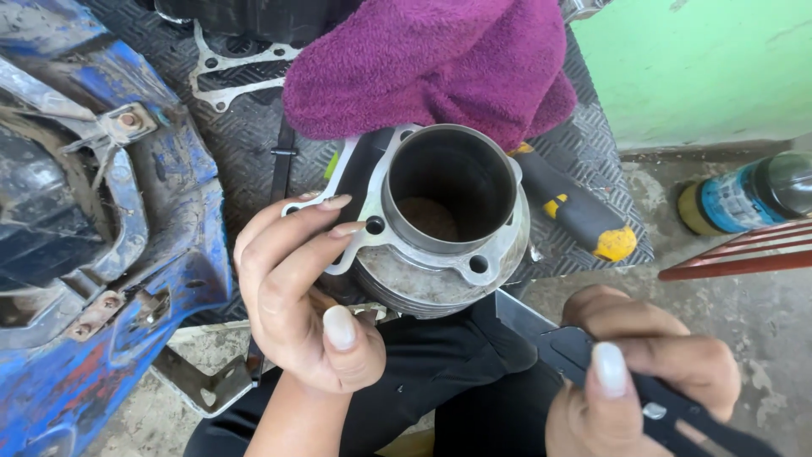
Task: Scraping off old gasket material from a motorcycle cylinder block to prepare it for repair.
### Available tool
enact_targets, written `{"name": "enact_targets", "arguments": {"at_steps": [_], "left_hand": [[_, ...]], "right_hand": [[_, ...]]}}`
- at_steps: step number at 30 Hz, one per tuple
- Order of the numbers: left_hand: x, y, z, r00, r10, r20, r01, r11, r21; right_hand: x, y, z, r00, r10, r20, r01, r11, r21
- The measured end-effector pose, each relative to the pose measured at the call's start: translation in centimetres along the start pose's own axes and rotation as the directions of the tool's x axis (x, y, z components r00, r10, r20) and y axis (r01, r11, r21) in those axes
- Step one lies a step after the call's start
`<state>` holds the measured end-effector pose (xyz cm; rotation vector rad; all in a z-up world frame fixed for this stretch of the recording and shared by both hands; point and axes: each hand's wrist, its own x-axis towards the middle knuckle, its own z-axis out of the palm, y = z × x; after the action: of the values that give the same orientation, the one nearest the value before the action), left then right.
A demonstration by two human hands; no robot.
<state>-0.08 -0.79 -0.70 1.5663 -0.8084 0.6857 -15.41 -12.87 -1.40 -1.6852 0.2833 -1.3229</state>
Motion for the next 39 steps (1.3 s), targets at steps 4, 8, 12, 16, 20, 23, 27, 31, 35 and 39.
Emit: {"name": "enact_targets", "arguments": {"at_steps": [4,8,12,16,20,23,27,31,35,39], "left_hand": [[-0.1,0.0,0.1,1.0,0.003,-0.02,-0.004,1.0,-0.027],[-0.2,0.2,0.3,0.999,0.018,-0.034,-0.019,1.0,-0.014],[-0.2,0.5,0.5,0.999,0.013,-0.044,-0.013,1.0,0.002],[0.1,0.7,0.6,0.998,0.028,-0.056,-0.027,1.0,0.012],[0.0,0.7,0.6,0.999,0.018,-0.051,-0.018,1.0,0.006],[-0.2,0.7,0.5,0.998,0.029,-0.056,-0.029,1.0,0.007],[0.0,0.6,0.6,0.997,0.04,-0.06,-0.041,0.999,-0.001],[0.0,0.9,0.5,0.998,0.03,-0.054,-0.03,1.0,0.003],[-0.2,0.8,0.4,0.998,0.031,-0.061,-0.03,0.999,0.011],[0.1,0.6,0.6,0.998,0.04,-0.056,-0.041,0.999,-0.009]], "right_hand": [[0.4,1.3,0.1,0.991,-0.003,0.133,-0.012,0.994,0.113],[0.3,1.3,-0.9,0.991,0.124,-0.059,-0.11,0.974,0.199],[2.1,0.9,-1.2,0.967,0.21,0.144,-0.235,0.955,0.181],[3.5,0.4,-1.2,0.958,0.272,0.092,-0.286,0.93,0.233],[3.5,-0.2,-0.7,0.877,0.308,0.37,-0.413,0.875,0.251],[3.6,-0.7,-0.7,0.932,0.31,0.19,-0.351,0.902,0.252],[4.1,-0.7,-0.6,0.942,0.243,0.23,-0.294,0.93,0.222],[4.3,-0.1,-0.4,0.921,0.313,0.233,-0.378,0.866,0.326],[2.9,-1.3,-0.7,0.954,0.206,0.219,-0.237,0.963,0.129],[2.4,-0.8,-1.3,0.99,0.094,0.102,-0.095,0.995,-0.002]]}}
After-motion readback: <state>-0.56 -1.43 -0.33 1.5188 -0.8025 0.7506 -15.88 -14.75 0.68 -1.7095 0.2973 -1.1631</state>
